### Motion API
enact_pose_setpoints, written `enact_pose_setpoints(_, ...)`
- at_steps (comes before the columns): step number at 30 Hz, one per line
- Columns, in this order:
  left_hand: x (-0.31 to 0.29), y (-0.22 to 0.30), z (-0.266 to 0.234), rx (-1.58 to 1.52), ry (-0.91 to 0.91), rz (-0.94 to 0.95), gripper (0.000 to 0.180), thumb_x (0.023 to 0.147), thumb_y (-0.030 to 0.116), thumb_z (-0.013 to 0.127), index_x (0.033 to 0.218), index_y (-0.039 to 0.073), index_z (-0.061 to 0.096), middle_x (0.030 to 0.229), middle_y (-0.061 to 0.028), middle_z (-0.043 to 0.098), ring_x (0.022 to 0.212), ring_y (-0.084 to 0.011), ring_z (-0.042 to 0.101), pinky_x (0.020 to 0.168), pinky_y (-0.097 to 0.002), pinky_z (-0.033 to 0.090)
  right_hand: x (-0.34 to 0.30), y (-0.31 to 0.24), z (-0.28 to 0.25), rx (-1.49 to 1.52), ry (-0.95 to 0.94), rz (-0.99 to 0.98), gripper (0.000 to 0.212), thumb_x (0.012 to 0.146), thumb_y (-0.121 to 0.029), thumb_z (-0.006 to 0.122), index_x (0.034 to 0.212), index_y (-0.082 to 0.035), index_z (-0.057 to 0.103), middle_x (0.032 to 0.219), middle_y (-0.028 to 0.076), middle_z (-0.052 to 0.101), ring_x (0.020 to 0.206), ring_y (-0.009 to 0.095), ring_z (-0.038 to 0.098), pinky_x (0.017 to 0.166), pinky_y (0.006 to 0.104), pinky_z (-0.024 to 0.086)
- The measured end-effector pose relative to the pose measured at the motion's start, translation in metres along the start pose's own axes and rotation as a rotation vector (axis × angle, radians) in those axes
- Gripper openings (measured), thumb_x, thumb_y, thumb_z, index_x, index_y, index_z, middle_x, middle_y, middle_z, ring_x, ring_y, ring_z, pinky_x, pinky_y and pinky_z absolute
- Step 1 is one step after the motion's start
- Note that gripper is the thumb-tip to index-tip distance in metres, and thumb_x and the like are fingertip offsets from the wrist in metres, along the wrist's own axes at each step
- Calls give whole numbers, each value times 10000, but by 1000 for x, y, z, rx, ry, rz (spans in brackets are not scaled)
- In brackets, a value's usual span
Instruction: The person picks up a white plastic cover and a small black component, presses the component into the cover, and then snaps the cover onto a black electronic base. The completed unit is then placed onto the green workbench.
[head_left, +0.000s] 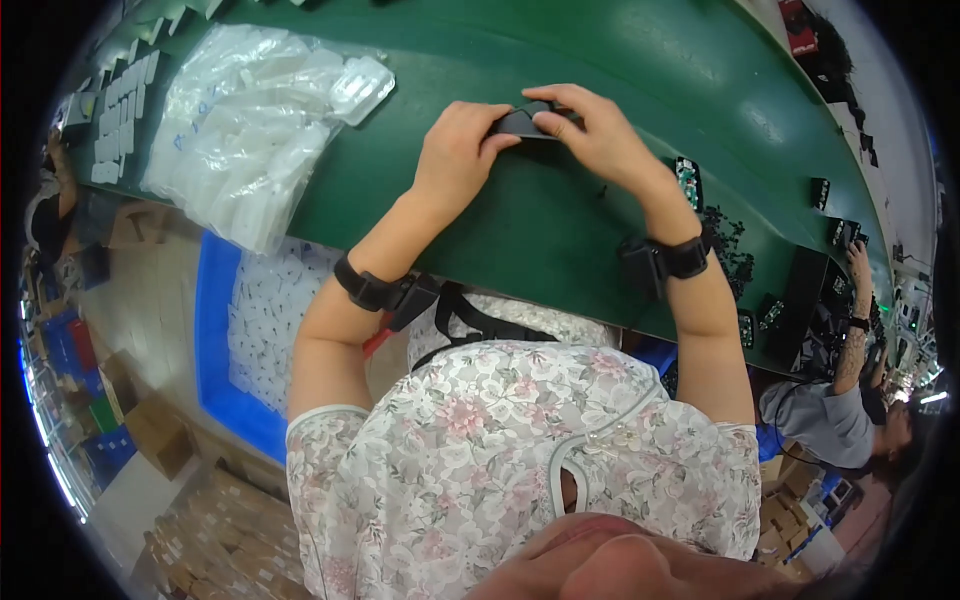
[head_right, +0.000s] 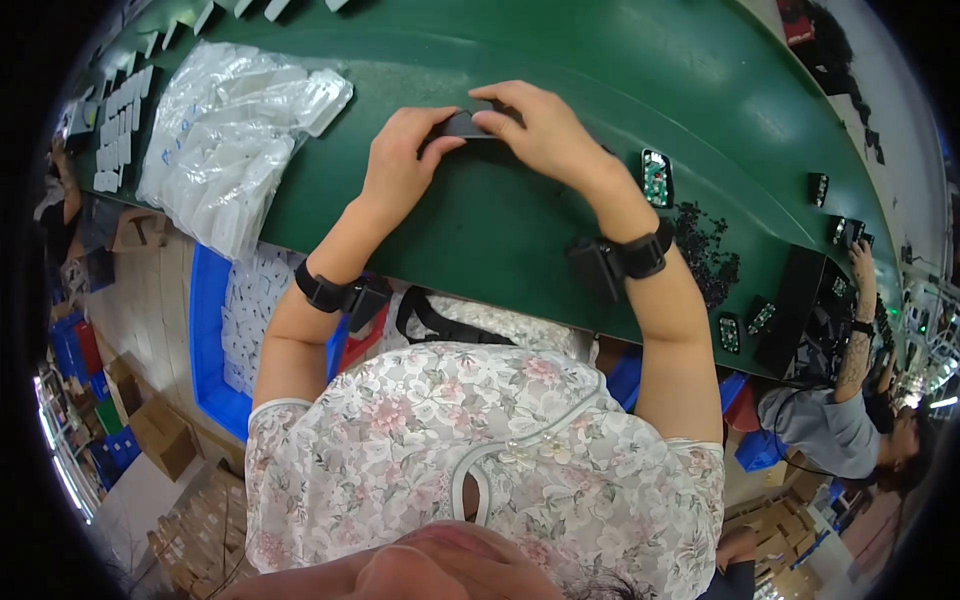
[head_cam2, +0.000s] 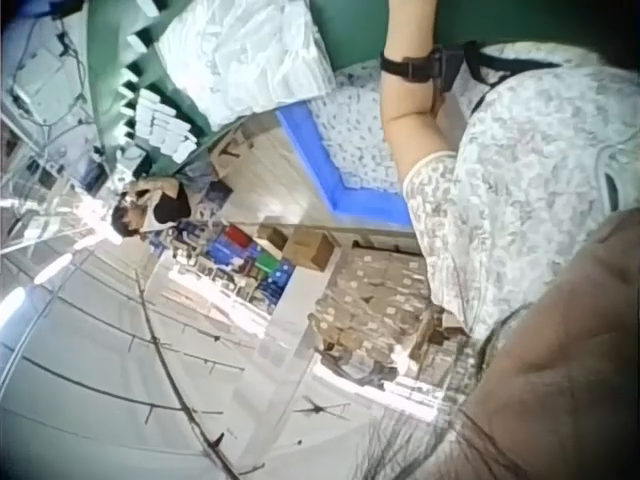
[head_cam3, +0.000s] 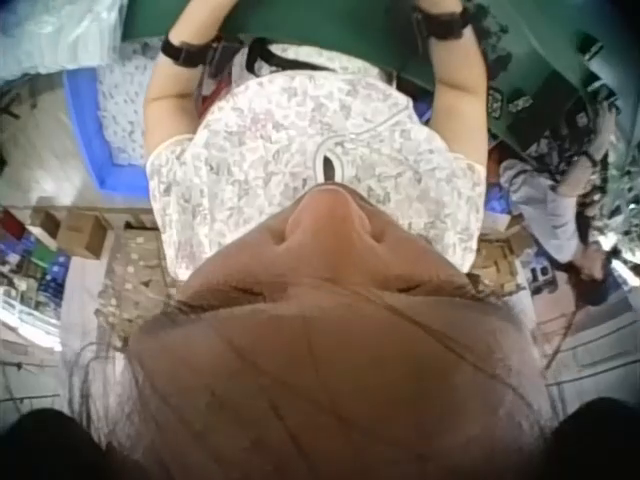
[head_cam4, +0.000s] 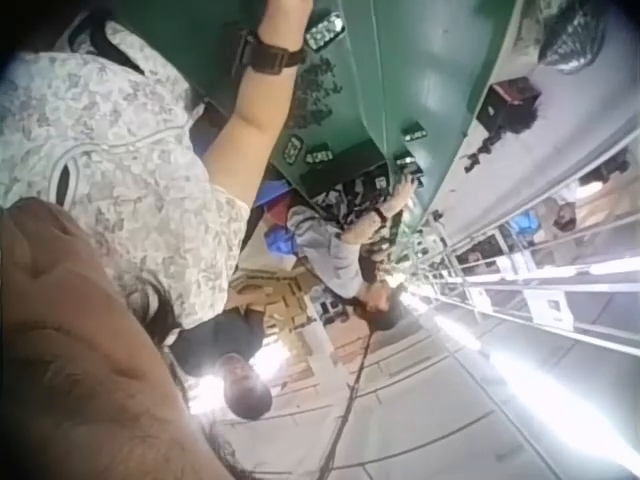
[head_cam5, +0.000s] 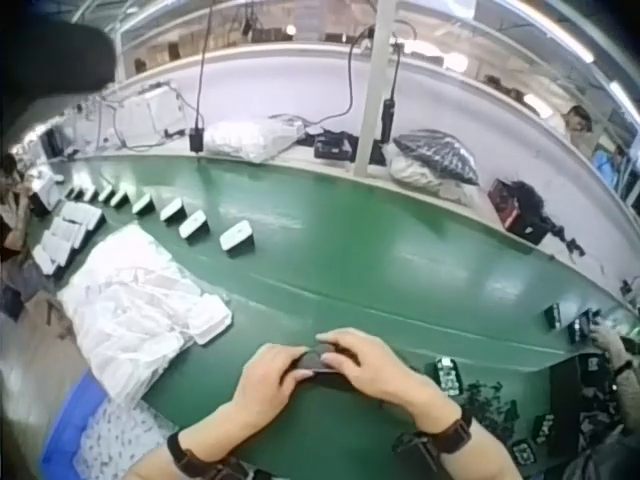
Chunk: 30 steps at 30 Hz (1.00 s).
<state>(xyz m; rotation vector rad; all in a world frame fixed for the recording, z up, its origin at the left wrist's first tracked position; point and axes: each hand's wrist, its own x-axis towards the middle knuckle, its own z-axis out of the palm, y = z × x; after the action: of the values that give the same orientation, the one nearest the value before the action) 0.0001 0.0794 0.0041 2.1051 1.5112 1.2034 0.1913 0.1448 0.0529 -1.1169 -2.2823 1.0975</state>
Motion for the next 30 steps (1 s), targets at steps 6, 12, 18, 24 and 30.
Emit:
enact_pose_setpoints(6,10,13,-11,-386,-211,-413,266,845,152,645,1055,-9,622,863,-143,661,674,-206,627,643,-297,503,-26,-5,9,124,142,15,416,819,-153,677,1213,-79,567,1117,93,596,924,182,601,785,294,504)
enact_pose_setpoints(12,20,26,-11,-536,-208,-387,269,848,96,644,1093,-12,621,832,-74,654,665,-106,592,608,-242,488,-40,-12,-4,141,197,-4,366,831,-142,664,1178,-56,585,1046,101,621,840,184,619,756,286,503)
enact_pose_setpoints(18,75,-12,17,-618,-202,-429,288,886,185,616,1075,-32,624,821,-65,658,647,-88,575,602,-204,469,-71,-16,-37,-51,654,-26,297,833,-128,664,1117,-53,622,1040,82,619,826,188,611,760,275,485)
enact_pose_setpoints(24,155,-89,43,-618,-291,-655,350,903,265,593,1018,-64,614,822,-100,681,607,-76,572,578,-182,463,-158,20,-82,-283,835,485,210,793,-81,672,993,-27,642,885,62,636,776,137,593,717,252,469)
enact_pose_setpoints(30,174,-109,4,-268,-556,-612,441,881,365,616,1028,-50,587,737,-64,662,538,-69,544,479,-209,437,-186,8,-48,-395,539,552,244,726,-76,720,923,-18,589,812,65,530,674,189,520,652,283,451)
